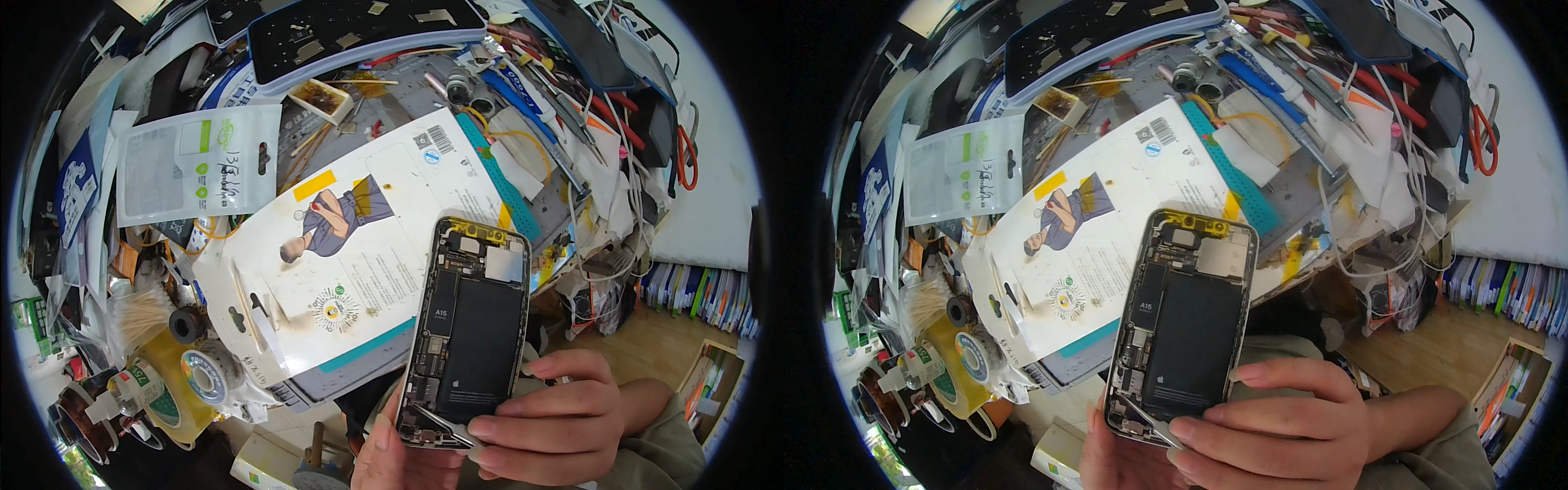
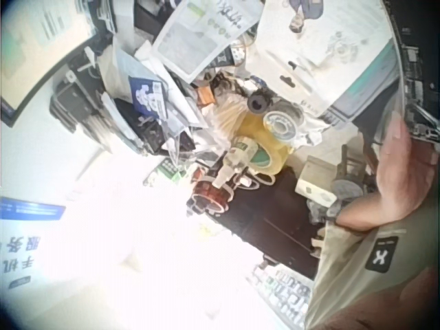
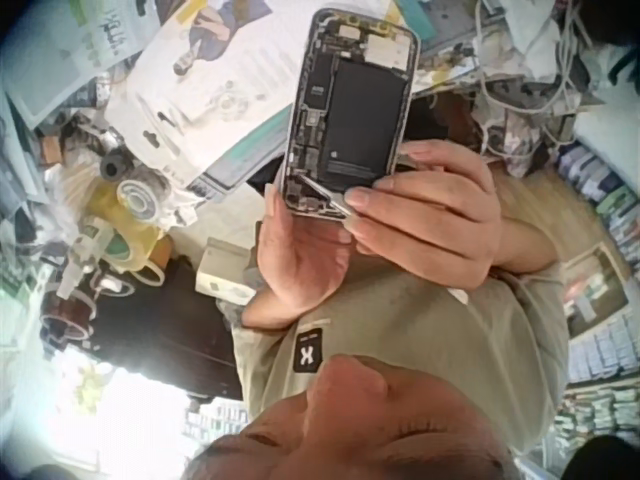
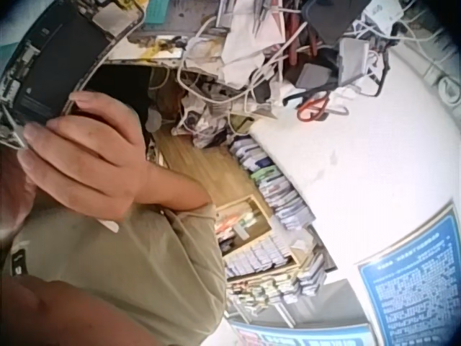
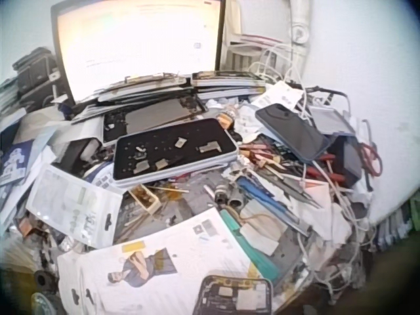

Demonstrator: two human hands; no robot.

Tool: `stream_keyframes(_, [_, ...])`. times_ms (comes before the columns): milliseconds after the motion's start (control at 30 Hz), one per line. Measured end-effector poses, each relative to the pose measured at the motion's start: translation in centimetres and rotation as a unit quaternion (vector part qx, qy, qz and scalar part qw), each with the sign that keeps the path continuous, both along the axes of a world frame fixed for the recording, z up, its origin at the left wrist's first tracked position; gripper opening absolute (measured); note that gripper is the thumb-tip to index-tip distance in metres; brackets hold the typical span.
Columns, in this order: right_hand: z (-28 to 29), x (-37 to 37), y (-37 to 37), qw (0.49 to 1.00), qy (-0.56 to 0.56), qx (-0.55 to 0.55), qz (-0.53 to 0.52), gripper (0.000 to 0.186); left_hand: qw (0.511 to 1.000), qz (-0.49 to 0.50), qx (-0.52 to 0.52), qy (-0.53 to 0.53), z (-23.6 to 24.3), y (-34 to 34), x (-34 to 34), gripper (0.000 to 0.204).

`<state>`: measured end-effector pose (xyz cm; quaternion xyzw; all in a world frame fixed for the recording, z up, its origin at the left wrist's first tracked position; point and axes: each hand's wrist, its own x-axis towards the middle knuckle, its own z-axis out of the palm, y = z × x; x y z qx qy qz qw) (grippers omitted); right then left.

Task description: The person disassembles a smartphone using tweezers and a screwdriver, removes the battery and other internal components, and places them on the workbench. The person then applies a liquid from a bottle to the phone's interior and continues to manipulate internal parts.

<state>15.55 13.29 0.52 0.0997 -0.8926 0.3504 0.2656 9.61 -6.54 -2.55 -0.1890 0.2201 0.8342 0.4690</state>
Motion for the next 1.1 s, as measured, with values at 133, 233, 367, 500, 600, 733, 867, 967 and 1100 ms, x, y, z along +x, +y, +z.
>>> stream_keyframes(133, [0.0,0.1,0.1,1.0,0.001,-0.003,-0.009,0.02,1.0,0.003,0.002,0.012,0.6,0.7,-0.3,0.052])
stream_keyframes(233, [0.0,0.1,0.1,1.0,0.0,-0.005,-0.005,0.02,0.996,0.002,-0.092,-0.017,1.4,0.7,0.0,0.051])
stream_keyframes(367, [0.1,0.0,0.0,1.0,-0.001,-0.008,-0.005,0.02,1.0,0.014,-0.009,0.016,0.6,0.3,0.3,0.05])
stream_keyframes(500, [0.0,0.0,0.0,1.0,0.001,-0.005,-0.005,0.021,0.999,0.016,-0.002,0.03,0.1,0.2,0.3,0.049])
stream_keyframes(600, [0.0,0.1,0.0,1.0,0.001,0.0,-0.002,0.021,0.999,0.015,-0.029,0.023,1.3,0.5,0.2,0.049])
stream_keyframes(733, [0.0,0.2,0.0,1.0,0.0,0.009,-0.001,0.022,0.991,0.017,-0.13,-0.026,2.4,1.1,0.0,0.048])
stream_keyframes(867, [-0.1,0.3,-0.1,1.0,0.007,0.021,-0.007,0.022,0.998,0.026,-0.02,0.059,1.0,0.8,0.1,0.049])
stream_keyframes(967, [-0.1,0.4,-0.1,1.0,0.007,0.027,-0.008,0.021,0.998,0.028,-0.019,0.058,0.0,0.2,0.6,0.049])
stream_keyframes(1100, [-0.2,0.4,-0.1,0.999,0.01,0.029,-0.008,0.02,0.998,0.033,-0.007,0.048,0.0,0.2,0.6,0.05])
